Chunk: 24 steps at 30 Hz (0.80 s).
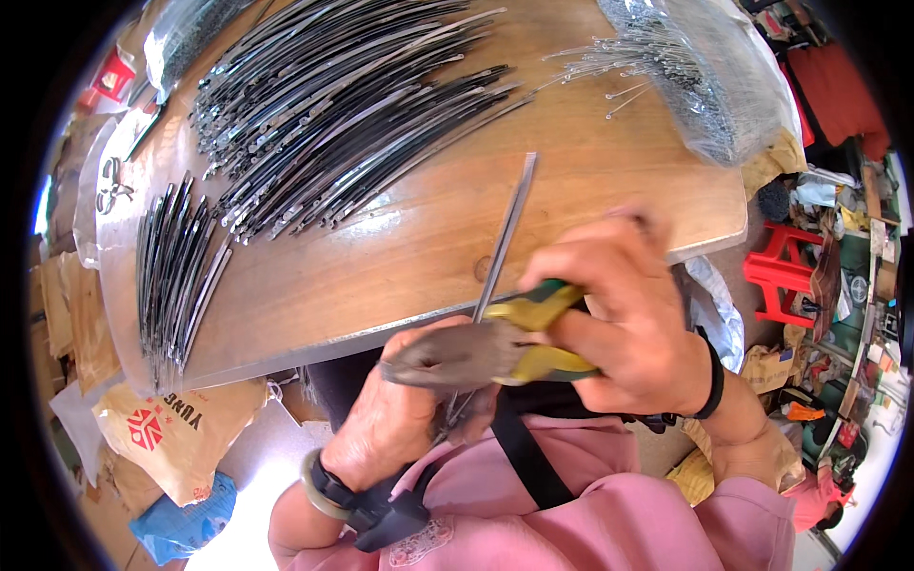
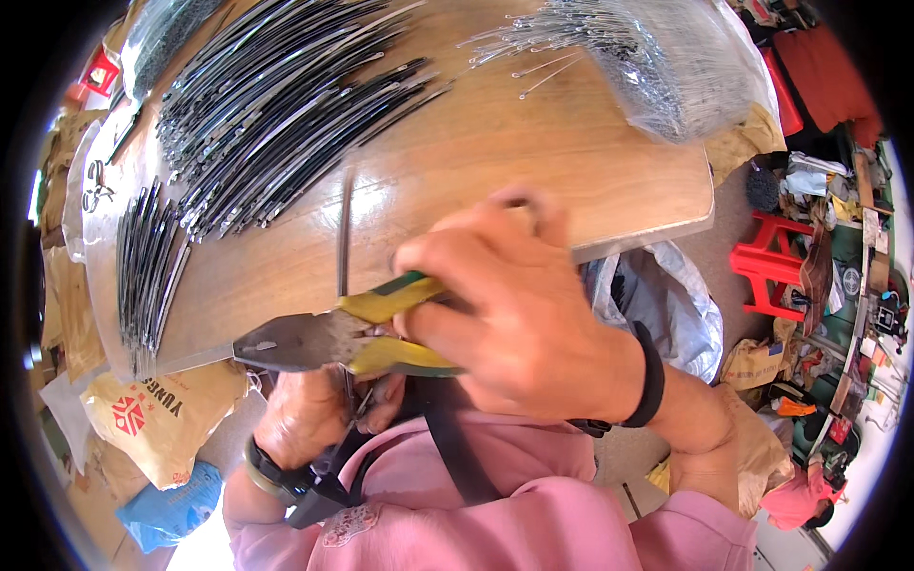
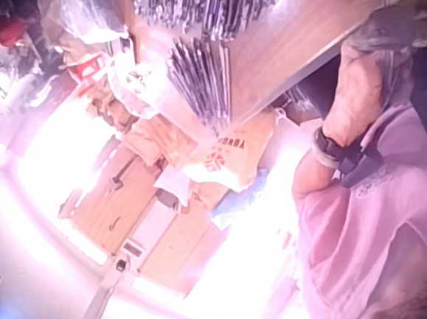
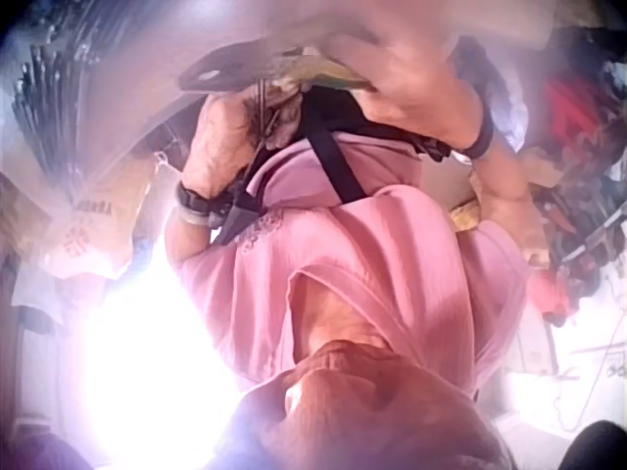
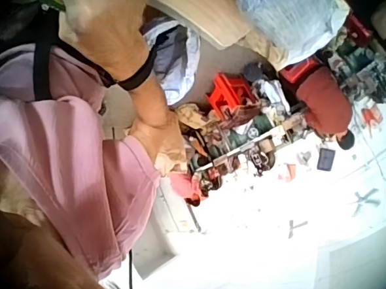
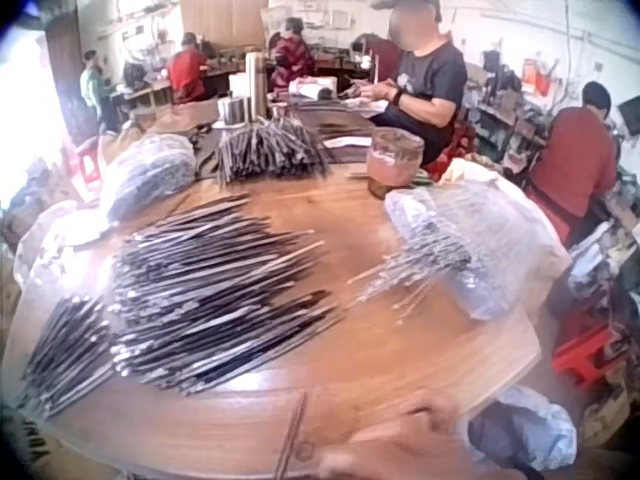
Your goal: The person picks up metal rods and a thin wire, then uses pliers by hand to bend the wire around the end of the rods.
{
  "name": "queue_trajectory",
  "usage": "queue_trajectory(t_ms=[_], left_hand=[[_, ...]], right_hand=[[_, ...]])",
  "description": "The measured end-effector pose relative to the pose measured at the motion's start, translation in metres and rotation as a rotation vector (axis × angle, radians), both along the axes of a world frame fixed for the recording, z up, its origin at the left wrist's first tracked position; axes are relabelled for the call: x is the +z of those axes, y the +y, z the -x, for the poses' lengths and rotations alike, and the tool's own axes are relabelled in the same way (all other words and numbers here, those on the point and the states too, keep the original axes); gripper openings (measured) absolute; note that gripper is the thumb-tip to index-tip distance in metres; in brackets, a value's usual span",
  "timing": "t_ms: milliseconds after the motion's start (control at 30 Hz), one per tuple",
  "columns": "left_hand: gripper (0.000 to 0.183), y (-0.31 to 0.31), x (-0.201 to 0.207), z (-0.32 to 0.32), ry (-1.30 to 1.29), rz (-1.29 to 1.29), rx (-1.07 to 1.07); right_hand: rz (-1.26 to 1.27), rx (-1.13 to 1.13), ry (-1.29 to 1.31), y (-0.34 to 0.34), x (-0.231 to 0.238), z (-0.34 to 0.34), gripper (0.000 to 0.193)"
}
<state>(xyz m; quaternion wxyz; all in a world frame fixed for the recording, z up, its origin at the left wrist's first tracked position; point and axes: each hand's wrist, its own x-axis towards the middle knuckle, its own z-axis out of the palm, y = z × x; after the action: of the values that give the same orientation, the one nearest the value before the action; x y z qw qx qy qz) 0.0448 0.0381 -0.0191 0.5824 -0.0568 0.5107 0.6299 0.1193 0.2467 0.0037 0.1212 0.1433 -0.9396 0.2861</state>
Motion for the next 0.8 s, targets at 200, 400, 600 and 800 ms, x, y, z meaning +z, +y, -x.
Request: queue_trajectory(t_ms=[200, 400, 600, 800], left_hand=[[0.015, -0.004, -0.003, -0.017, -0.109, -0.158, 0.304], [0.009, -0.007, 0.004, -0.03, 0.281, -0.167, 0.339], [0.007, -0.007, -0.002, -0.029, 0.492, -0.068, 0.309], [0.007, -0.029, -0.004, -0.031, 0.57, -0.062, 0.473]], right_hand=[[0.069, -0.136, -0.2, 0.023, 0.0, -0.032, 0.027], [0.283, -0.041, -0.472, 0.006, 0.005, -0.039, 0.031], [0.15, 0.107, -0.418, 0.004, -0.001, -0.038, 0.036], [0.057, 0.244, -0.331, -0.012, -0.002, -0.016, 0.028]])
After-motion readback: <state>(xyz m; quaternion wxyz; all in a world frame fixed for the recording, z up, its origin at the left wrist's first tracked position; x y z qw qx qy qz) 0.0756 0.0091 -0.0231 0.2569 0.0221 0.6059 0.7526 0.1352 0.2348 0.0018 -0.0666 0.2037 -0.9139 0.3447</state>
